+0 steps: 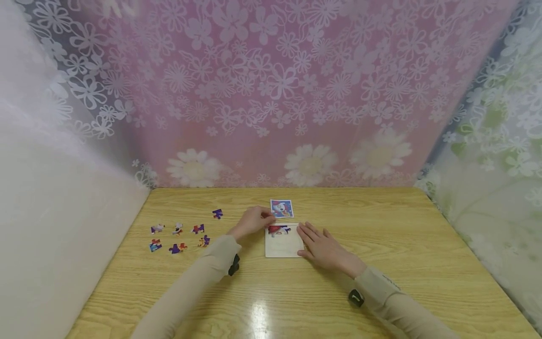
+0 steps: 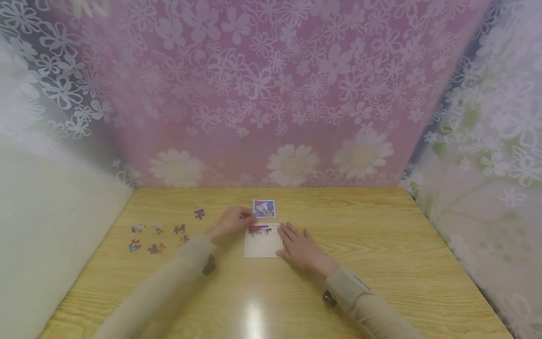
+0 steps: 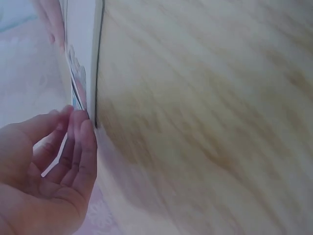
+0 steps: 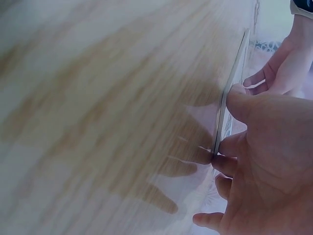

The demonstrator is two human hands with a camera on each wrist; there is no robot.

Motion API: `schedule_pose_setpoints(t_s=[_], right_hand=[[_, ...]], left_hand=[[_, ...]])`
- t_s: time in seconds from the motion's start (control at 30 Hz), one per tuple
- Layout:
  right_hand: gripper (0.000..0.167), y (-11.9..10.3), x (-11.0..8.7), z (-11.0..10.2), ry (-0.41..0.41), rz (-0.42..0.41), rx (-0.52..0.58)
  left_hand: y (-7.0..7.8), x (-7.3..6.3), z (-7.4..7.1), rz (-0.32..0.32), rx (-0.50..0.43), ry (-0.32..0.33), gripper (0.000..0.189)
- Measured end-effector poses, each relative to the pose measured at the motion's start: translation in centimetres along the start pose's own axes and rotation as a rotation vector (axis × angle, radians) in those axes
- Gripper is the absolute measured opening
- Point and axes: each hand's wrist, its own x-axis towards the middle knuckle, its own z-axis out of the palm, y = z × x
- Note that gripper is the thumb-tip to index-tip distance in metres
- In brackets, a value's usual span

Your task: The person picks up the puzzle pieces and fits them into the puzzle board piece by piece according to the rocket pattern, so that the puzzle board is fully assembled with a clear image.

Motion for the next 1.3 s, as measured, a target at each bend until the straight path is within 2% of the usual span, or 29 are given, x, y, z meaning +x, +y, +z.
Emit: schedule_pose_setpoints(t_s=[0.13,0.33,0.47,0.63,0.77,0.83,1.07,1.17,1.3], right_hand=[[0.068,0.1,0.0,0.1,0.003,0.0,-0.003],[0.069,0.2,0.1,0.4,0.015,-0.01,0.003],[0.068,0.1,0.1,0.3,0.01,-0.006,0.011],[0.068,0.1,0.1,0.2,0.01,-0.009,0.002],[0.068,0.0,0.1,0.2,0.005,-0.002,0.002],[0.068,0.0,0.0,0.2,0.007,-0.002,0.008],[0.068,0.0,0.0,0.2,0.009,-0.001,0.011],[0.067,-0.1,0.0,0.2,0.016,-0.007,0.011],[0.067,-0.1,0.0,0.2,0.024,-0.016,0.018]], left_hand=[[-1.5,-0.1,-0.6,-0.018,-0.112,0.018,0.023],[-2.5,-1.1,-2.3,-0.076,-0.252,0.054,0.029],[-3.2,-1.8,-3.9,-0.128,-0.345,0.078,0.034],[-4.4,-2.6,-6.2,-0.146,-0.403,0.108,0.038],[-5.5,-3.5,-8.1,-0.149,-0.387,0.143,0.041],[-5.9,-4.0,-8.9,-0.142,-0.344,0.164,0.042],[-6.6,-6.0,-11.0,-0.159,-0.032,0.246,0.033],[-6.7,-6.5,-11.3,-0.184,0.035,0.241,0.029],[-6.7,-6.9,-11.4,-0.222,0.072,0.184,0.033]])
